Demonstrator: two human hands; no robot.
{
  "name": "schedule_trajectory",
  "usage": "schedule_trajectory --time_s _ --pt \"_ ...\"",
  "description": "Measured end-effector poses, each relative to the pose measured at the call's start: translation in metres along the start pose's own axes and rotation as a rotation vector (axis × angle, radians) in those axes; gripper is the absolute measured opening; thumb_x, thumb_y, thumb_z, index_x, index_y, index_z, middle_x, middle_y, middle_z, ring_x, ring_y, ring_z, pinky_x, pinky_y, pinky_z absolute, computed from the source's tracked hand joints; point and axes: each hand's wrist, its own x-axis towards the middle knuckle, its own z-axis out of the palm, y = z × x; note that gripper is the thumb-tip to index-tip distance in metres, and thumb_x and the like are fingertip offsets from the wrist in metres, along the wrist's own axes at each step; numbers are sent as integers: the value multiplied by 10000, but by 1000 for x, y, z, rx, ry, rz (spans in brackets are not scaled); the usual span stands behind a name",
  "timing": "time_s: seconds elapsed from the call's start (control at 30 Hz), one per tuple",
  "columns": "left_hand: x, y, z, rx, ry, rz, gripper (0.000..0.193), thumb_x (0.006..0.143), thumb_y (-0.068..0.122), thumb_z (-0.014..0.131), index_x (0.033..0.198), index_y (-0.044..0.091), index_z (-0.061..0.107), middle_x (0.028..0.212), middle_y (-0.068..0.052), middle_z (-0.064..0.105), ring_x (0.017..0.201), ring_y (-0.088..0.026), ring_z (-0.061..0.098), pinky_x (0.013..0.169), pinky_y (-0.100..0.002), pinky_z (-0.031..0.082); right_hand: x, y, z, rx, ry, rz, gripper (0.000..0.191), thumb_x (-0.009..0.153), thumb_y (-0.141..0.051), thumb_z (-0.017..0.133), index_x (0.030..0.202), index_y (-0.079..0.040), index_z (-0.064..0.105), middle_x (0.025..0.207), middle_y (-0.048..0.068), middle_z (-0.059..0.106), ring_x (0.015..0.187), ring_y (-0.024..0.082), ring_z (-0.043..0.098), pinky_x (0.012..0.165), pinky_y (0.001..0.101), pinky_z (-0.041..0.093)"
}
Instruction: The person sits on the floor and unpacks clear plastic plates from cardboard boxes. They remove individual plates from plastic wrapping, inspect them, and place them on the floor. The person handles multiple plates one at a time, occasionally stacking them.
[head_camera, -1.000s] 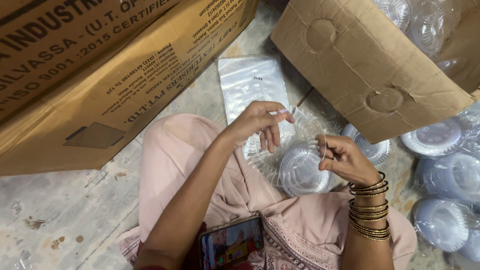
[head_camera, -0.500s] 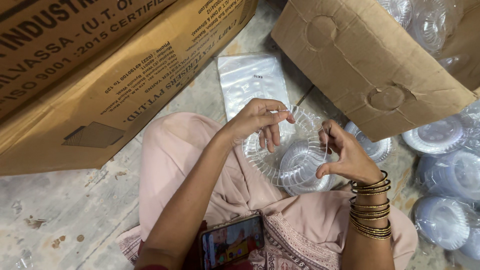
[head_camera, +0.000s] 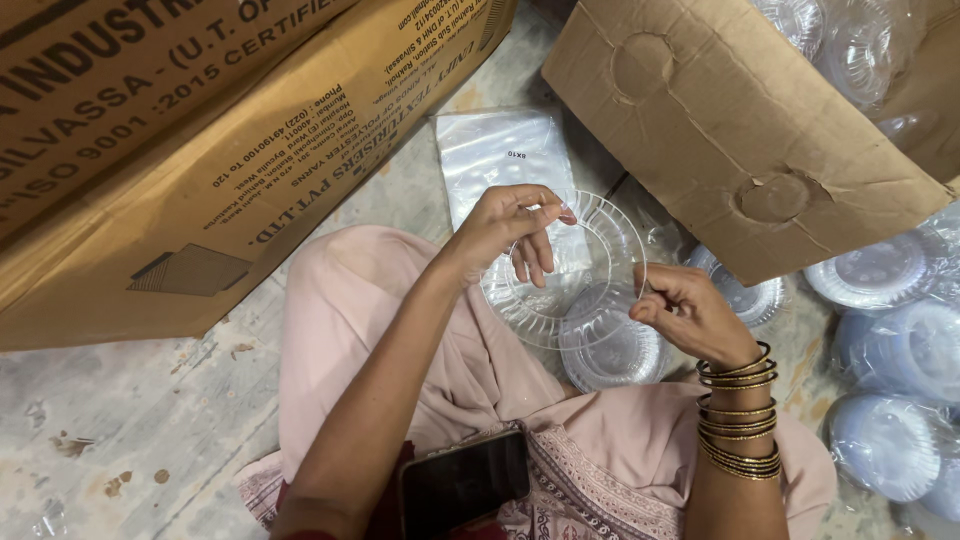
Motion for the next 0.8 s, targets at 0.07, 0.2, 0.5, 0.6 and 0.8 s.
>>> schedule_trajectory --time_s 0.07,0.2,0.5,0.6,0.8 --pt "0 2 0 4 25 17 319 1017 282 592 1136 0 685 668 -138 714 516 -200 710 403 -273 501 0 -3 0 -3 -4 -41 421 900 -314 771 790 -85 436 753 -32 360 690 97 348 592 283 335" --pt "-1 3 1 -2 28 21 318 1016 278 586 1143 1 679 670 -138 718 520 -206 718 397 -270 494 -1 -20 1 90 28 -160 577 613 -312 927 925 -84 499 834 -27 385 740 91 361 612 275 356" --pt "4 -4 0 -31 101 68 331 1032 289 569 1125 -12 673 657 -147 715 507 -217 717 390 -267 496 7 -30 11 -153 180 -71 624 601 -374 941 887 -91 464 777 -21 374 671 104 342 555 275 332" --pt "5 -6 -1 -29 117 68 332 1032 288 570 1125 -13 676 657 -147 713 508 -217 715 387 -266 493 8 -20 11 -154 178 -71 604 622 -370 929 843 -80 448 745 -25 370 641 105 341 536 282 339" --pt "6 -10 -6 -57 177 89 344 1036 307 571 1127 -7 679 669 -151 714 508 -221 714 392 -256 479 7 -1 15 -126 140 -142 395 934 -292 778 784 -74 485 688 -26 406 618 94 366 548 297 330"
